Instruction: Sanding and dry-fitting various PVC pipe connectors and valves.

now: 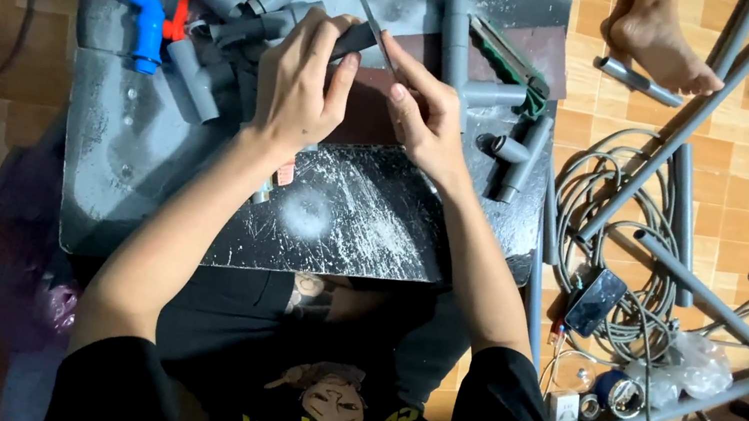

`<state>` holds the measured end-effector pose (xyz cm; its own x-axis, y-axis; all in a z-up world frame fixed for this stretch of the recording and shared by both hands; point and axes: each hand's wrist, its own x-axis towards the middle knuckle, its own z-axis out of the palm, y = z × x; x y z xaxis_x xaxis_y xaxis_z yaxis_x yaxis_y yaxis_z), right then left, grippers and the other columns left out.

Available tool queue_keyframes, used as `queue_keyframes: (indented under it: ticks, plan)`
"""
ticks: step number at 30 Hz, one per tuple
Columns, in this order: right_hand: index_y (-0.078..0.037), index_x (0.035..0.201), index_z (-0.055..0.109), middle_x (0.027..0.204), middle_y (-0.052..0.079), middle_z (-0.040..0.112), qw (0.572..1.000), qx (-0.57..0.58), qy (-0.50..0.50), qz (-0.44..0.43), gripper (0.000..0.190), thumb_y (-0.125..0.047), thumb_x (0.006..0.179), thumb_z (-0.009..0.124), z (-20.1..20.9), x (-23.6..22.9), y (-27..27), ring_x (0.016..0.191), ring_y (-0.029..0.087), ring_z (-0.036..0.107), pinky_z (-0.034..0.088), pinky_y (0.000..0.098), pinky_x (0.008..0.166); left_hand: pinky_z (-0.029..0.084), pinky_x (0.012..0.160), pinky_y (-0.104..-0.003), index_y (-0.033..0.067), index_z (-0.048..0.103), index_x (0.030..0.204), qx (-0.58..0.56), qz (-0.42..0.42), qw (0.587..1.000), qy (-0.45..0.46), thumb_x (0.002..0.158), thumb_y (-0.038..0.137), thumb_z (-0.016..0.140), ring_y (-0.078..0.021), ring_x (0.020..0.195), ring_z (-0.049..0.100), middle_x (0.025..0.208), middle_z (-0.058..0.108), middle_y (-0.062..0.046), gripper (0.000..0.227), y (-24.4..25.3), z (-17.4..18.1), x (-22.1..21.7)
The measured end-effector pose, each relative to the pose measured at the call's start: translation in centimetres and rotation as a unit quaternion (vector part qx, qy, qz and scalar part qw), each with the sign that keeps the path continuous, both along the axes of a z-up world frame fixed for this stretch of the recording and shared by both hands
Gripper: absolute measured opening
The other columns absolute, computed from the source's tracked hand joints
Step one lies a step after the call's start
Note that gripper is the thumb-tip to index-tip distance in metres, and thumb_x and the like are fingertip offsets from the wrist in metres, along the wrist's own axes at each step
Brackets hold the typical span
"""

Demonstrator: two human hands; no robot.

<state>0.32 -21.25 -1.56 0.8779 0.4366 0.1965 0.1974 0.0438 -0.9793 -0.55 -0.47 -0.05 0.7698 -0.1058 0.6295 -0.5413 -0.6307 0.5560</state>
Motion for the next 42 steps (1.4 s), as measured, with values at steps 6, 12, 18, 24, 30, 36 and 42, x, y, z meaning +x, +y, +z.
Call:
queue_keyframes:
  ticks: [6, 12, 18, 24, 30, 36, 42]
  plan:
    - [-0.005, 0.159, 0.046, 0.083, -0.006, 0.046, 1.0, 0.002, 0.007, -0.002, 0.047, -0.013, 0.113, 0.056, -0.1, -0.1, 0.0, 0.065, 0.003, 0.038, 0.032, 0.022, 0.057, 0.054, 0.079, -0.047, 0.0018, 0.056, 0.128, 0.001, -0.004, 1.0, -0.005, 0.107, 0.014, 0.062, -0.0392, 0.096, 0.066, 0.11, 0.059, -0.017, 0.025, 0.1, 0.1, 0.0]
    - [-0.006, 0.163, 0.04, 0.085, -0.005, 0.045, 1.0, 0.019, 0.007, 0.01, 0.051, -0.014, 0.114, 0.056, 0.2, -0.1, 0.1, 0.066, 0.004, 0.04, 0.033, 0.0214, 0.058, 0.054, 0.079, -0.046, 0.0025, 0.056, 0.128, -0.007, -0.007, 1.0, -0.01, 0.106, 0.012, 0.062, -0.0385, 0.096, 0.066, 0.111, 0.059, -0.017, 0.024, 0.0, 0.4, 0.0]
    - [-0.006, 0.163, 0.04, 0.083, -0.005, 0.043, 0.999, 0.042, 0.024, 0.023, 0.052, -0.013, 0.114, 0.056, 0.4, 0.0, 0.2, 0.064, 0.004, 0.04, 0.033, 0.0216, 0.056, 0.054, 0.078, -0.045, 0.0025, 0.057, 0.128, -0.003, -0.008, 1.0, -0.008, 0.107, 0.013, 0.061, -0.0372, 0.095, 0.067, 0.11, 0.059, -0.016, 0.024, 0.1, 0.4, 0.1]
    - [-0.006, 0.162, 0.041, 0.082, -0.005, 0.044, 0.997, 0.053, 0.057, 0.016, 0.051, -0.01, 0.113, 0.055, 0.1, 0.2, 0.3, 0.062, 0.005, 0.039, 0.032, 0.0223, 0.055, 0.054, 0.078, -0.045, 0.004, 0.058, 0.132, 0.019, 0.003, 1.0, -0.003, 0.109, 0.015, 0.061, -0.0377, 0.095, 0.066, 0.111, 0.058, -0.016, 0.026, -0.1, 0.9, -0.1]
    - [-0.008, 0.164, 0.039, 0.078, -0.005, 0.044, 0.997, 0.054, 0.047, 0.034, 0.053, -0.01, 0.114, 0.055, 1.0, 0.1, 0.1, 0.061, 0.005, 0.039, 0.032, 0.0222, 0.055, 0.054, 0.08, -0.047, 0.0027, 0.056, 0.133, 0.011, 0.002, 1.0, -0.002, 0.108, 0.014, 0.061, -0.0392, 0.096, 0.066, 0.112, 0.057, -0.017, 0.027, -0.1, 0.2, 0.2]
    - [-0.008, 0.164, 0.038, 0.075, -0.005, 0.045, 0.998, 0.038, 0.038, 0.039, 0.054, -0.01, 0.114, 0.055, 1.3, -0.1, 0.1, 0.06, 0.005, 0.041, 0.034, 0.0225, 0.055, 0.053, 0.08, -0.048, 0.0019, 0.054, 0.133, 0.013, 0.001, 1.0, 0.003, 0.107, 0.013, 0.062, -0.0413, 0.096, 0.065, 0.112, 0.057, -0.019, 0.029, 0.2, -0.2, 0.2]
    - [-0.009, 0.166, 0.036, 0.074, -0.005, 0.043, 0.995, 0.061, 0.055, 0.059, 0.055, -0.015, 0.115, 0.056, 1.0, -0.2, 0.0, 0.056, 0.005, 0.039, 0.032, 0.0217, 0.053, 0.053, 0.081, -0.048, 0.001, 0.055, 0.132, 0.013, -0.005, 1.0, 0.002, 0.108, 0.013, 0.06, -0.0421, 0.098, 0.065, 0.113, 0.057, -0.019, 0.028, 0.2, -0.2, 0.1]
